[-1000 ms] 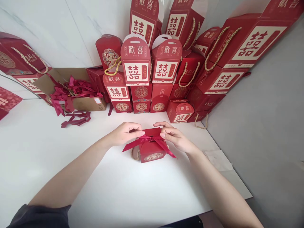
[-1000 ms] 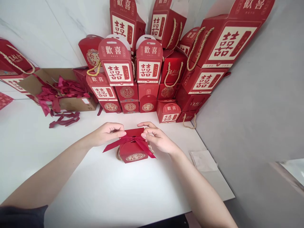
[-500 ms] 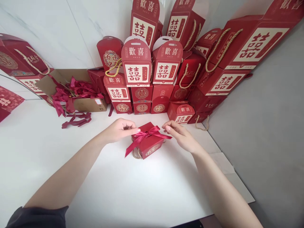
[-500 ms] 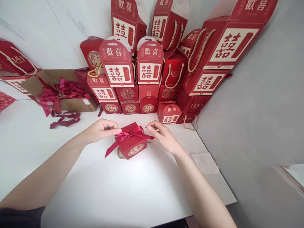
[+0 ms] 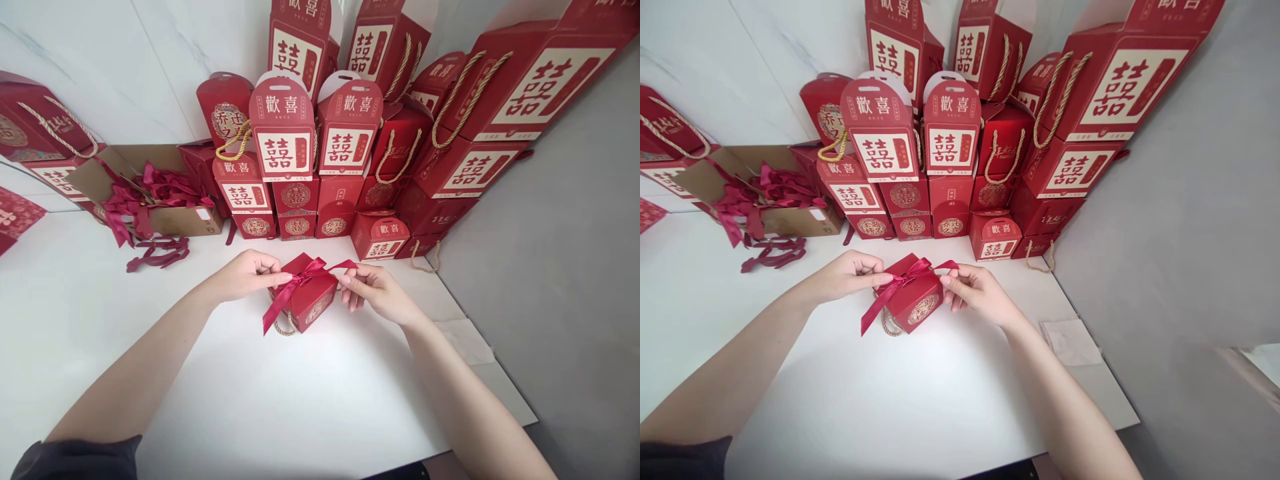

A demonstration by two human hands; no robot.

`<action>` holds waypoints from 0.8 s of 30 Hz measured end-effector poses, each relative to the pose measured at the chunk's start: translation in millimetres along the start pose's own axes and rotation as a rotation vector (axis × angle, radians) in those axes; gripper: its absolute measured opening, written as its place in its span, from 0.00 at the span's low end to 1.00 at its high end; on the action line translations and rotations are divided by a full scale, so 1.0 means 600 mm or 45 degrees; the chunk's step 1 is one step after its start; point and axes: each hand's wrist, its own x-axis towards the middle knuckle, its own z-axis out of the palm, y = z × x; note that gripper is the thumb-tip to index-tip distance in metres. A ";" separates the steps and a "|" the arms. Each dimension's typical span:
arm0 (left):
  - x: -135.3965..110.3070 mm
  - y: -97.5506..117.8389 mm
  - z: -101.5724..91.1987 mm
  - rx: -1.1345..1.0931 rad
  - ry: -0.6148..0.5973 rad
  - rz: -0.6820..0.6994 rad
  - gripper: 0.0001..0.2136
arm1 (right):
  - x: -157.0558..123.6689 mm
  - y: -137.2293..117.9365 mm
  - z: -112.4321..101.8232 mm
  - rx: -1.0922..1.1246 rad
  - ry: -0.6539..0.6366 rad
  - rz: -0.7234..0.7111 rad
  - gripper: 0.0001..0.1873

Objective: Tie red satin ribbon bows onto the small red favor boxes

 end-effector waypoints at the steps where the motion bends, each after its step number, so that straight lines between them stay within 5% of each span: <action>1: 0.000 0.001 0.000 -0.010 0.011 -0.010 0.17 | -0.002 0.000 -0.001 -0.080 0.052 -0.058 0.18; 6: -0.001 0.002 0.001 -0.075 -0.004 -0.035 0.18 | -0.001 0.009 0.003 -0.303 0.308 -0.212 0.24; 9: -0.001 0.001 0.001 -0.043 0.029 -0.036 0.18 | -0.003 0.006 0.006 -0.398 0.327 -0.379 0.11; 13: -0.002 0.002 0.002 0.005 0.132 -0.108 0.19 | -0.016 -0.015 0.001 -0.514 0.142 -0.585 0.05; 18: -0.001 0.003 0.007 0.033 0.093 -0.156 0.19 | -0.026 -0.029 -0.007 -0.679 -0.167 -0.529 0.07; 24: -0.003 0.005 0.012 0.103 0.093 -0.073 0.20 | -0.048 -0.047 -0.033 -0.915 -0.172 -0.375 0.07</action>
